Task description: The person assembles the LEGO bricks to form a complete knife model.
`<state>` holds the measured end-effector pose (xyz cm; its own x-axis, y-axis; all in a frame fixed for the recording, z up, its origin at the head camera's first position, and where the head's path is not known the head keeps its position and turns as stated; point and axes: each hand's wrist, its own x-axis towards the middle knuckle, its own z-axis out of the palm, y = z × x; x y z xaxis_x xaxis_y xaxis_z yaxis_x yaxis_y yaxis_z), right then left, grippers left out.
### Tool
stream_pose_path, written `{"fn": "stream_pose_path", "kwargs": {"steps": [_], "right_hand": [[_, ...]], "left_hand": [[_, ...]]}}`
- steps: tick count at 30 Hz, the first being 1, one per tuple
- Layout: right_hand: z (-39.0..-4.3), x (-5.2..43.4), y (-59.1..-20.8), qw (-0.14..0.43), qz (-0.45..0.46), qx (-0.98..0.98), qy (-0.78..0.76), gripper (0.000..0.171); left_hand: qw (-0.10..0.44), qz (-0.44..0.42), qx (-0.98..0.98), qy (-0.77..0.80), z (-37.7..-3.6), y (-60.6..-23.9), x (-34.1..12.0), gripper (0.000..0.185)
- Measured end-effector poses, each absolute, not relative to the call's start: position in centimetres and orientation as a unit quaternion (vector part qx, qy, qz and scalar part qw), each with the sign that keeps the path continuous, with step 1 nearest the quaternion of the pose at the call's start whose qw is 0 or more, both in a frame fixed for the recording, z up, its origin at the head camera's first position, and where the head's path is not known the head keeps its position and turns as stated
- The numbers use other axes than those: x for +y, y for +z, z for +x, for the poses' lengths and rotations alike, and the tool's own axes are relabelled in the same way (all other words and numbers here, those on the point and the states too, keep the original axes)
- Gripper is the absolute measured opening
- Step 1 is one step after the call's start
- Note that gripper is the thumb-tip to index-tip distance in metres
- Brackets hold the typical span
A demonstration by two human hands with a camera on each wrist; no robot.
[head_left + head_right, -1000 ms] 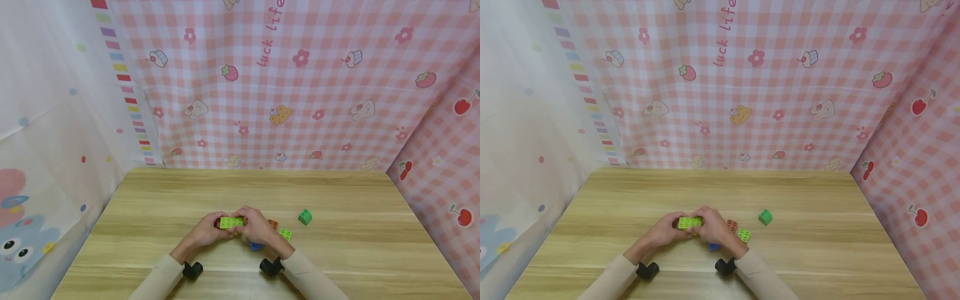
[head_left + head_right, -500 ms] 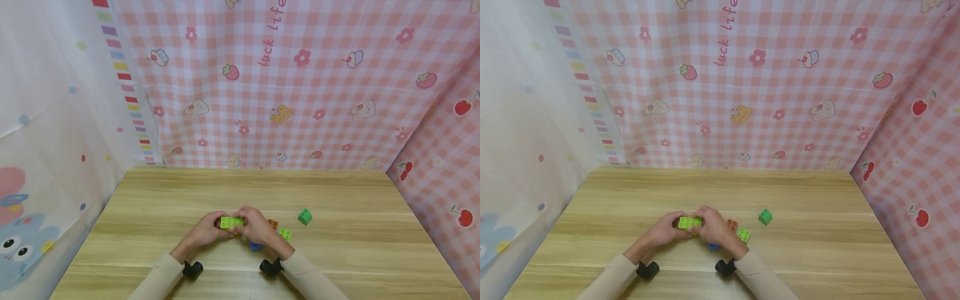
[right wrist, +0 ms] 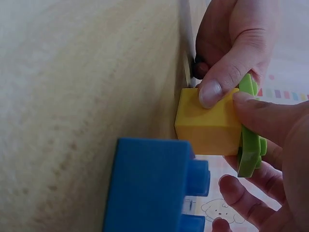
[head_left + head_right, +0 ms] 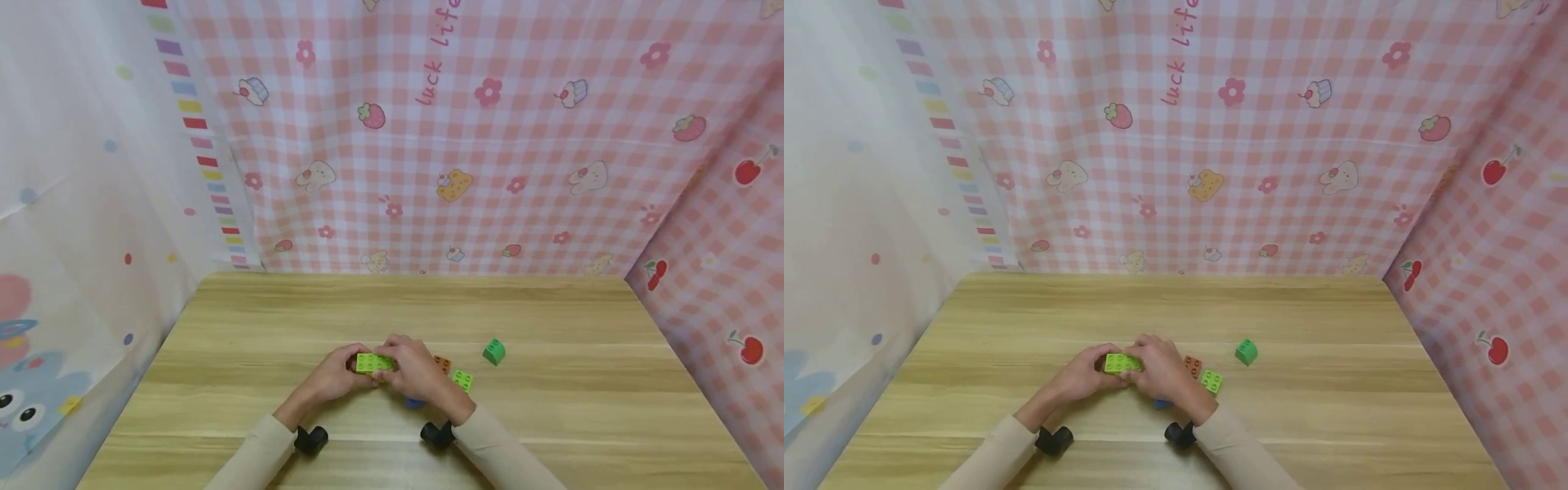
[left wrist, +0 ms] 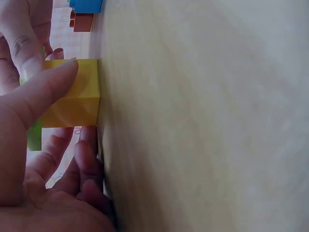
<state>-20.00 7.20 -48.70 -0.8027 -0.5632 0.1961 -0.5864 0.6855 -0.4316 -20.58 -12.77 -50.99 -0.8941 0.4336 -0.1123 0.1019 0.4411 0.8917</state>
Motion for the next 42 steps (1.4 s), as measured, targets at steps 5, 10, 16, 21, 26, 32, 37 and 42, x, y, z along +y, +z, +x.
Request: {"fn": "stream_pose_path", "kwargs": {"steps": [5,10,16,21,26,32,37,42], "right_hand": [[-20.0,7.0,-48.5,0.019,0.307,-0.921,0.236,0.039],[-19.9,6.9,-48.2,0.014,0.306,-0.924,0.23,0.038],[-19.9,6.8,-47.8,0.002,0.307,-0.926,0.22,0.038],[-20.2,6.7,-47.5,-0.01,0.308,-0.928,0.212,0.037],[-20.3,6.7,-47.5,-0.019,0.304,-0.926,0.222,0.035],[-20.3,7.4,-47.8,-0.029,0.304,-0.917,0.256,0.041],[-19.9,9.4,-47.8,-0.051,0.289,-0.892,0.345,0.045],[-19.5,11.8,-47.3,-0.044,0.265,-0.884,0.382,0.04]], "left_hand": [[0.157,0.162,0.849,0.477,-20.6,-50.6,-12.7,0.032],[0.155,0.164,0.855,0.466,-20.6,-50.4,-12.7,0.031],[0.168,0.173,0.846,0.475,-20.7,-50.6,-12.7,0.033],[0.172,0.176,0.841,0.482,-20.7,-50.7,-12.9,0.032],[0.171,0.174,0.84,0.484,-20.8,-50.6,-12.9,0.031],[0.174,0.173,0.837,0.489,-20.9,-50.7,-12.8,0.032],[0.172,0.168,0.839,0.488,-20.8,-50.8,-12.7,0.033],[0.17,0.162,0.843,0.485,-20.8,-50.7,-12.7,0.033]]}}
